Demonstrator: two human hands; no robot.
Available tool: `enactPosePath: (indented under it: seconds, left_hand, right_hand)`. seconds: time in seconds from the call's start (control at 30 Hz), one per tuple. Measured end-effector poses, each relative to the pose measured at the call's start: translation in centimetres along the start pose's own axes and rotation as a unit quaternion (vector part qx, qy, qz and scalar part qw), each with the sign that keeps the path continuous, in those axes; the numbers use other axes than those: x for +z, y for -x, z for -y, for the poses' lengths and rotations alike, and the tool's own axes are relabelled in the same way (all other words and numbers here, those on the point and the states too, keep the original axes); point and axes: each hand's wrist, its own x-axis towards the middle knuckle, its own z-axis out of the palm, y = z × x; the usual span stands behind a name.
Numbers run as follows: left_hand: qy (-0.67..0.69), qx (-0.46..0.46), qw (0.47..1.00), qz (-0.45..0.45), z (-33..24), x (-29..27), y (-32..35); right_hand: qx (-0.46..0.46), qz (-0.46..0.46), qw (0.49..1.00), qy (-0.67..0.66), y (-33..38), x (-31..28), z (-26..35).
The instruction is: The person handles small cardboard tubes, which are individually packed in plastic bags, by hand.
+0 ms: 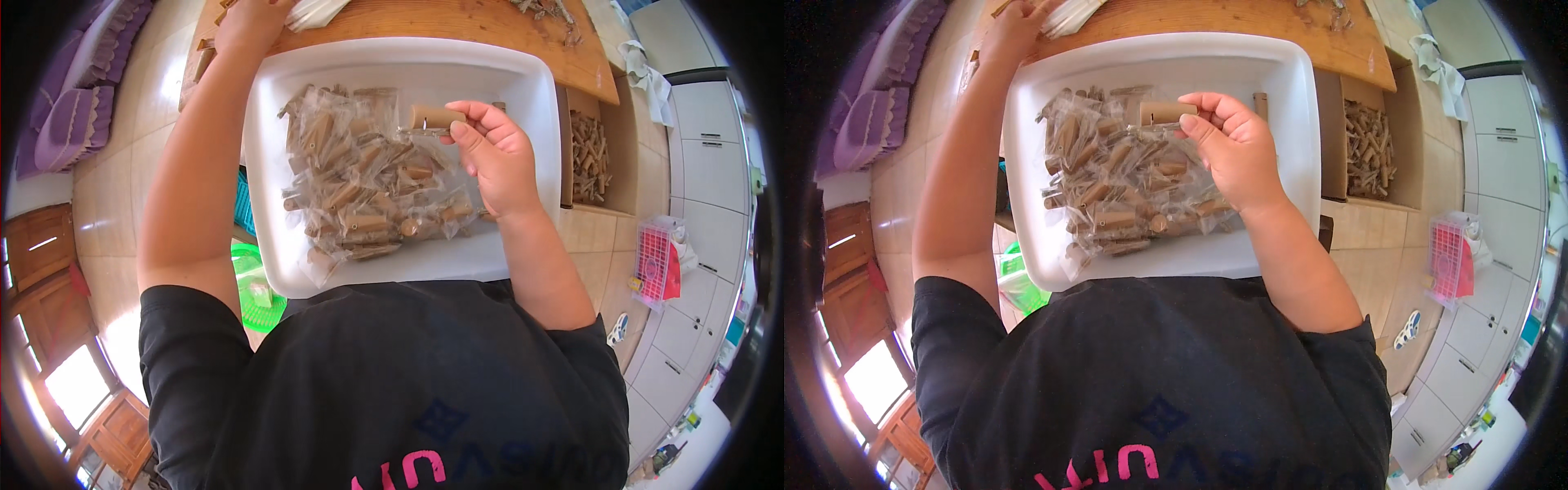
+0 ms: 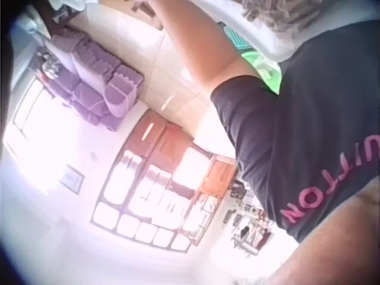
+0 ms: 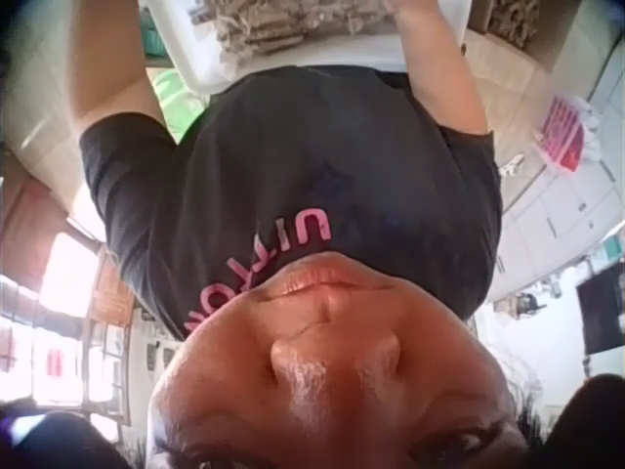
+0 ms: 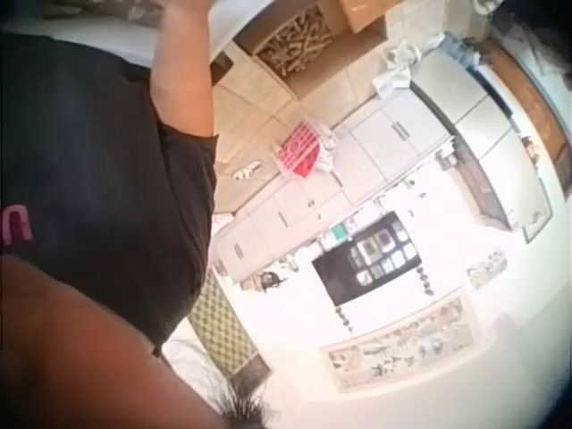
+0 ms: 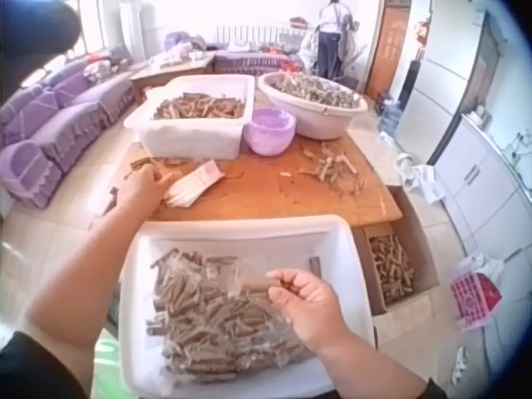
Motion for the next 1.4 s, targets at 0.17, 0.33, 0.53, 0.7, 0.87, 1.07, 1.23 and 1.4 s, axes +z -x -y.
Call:
enactPosePath:
  seconds: [0.17,0.33,0.53,0.7,0.87,1.07,1.23,1.4]
  left_hand:
    - [-0.081,-0.01,0.993,0.083,2.3,0.6,-1.7]
    - [-0.126,0.039,0.984,0.119,2.6,-0.2,-1.5]
    - [0.133,0.068,0.988,0.031,4.0,-0.9,2.0]
    - [0.414,-0.01,0.903,0.112,-0.6,-1.8,9.3]
    - [0.473,-0.116,0.836,0.252,-1.8,-1.4,13.4]
    - [0.438,-0.119,0.836,0.308,-2.0,-1.2,14.4]
    - [0.472,-0.104,0.818,0.311,-1.8,-1.1,14.6]
    - [0.494,-0.073,0.814,0.298,-1.8,-0.8,14.9]
  right_hand:
    - [0.012,0.021,1.0,0.002,0.1,-0.4,-0.1]
    - [0.007,0.004,1.0,0.01,0.1,-0.6,0.0]
    - [-0.017,-0.003,0.999,0.033,-0.1,-0.4,-0.2]
    - [-0.074,-0.004,0.996,0.044,0.0,-0.5,-0.3]
    - [-0.176,-0.034,0.982,0.064,0.4,-0.8,0.7]
    - [-0.239,-0.051,0.955,0.169,0.5,-1.0,0.9]
    - [-0.213,-0.065,0.954,0.201,0.2,-1.3,0.8]
    - [-0.214,-0.046,0.952,0.215,0.0,-1.5,0.5]
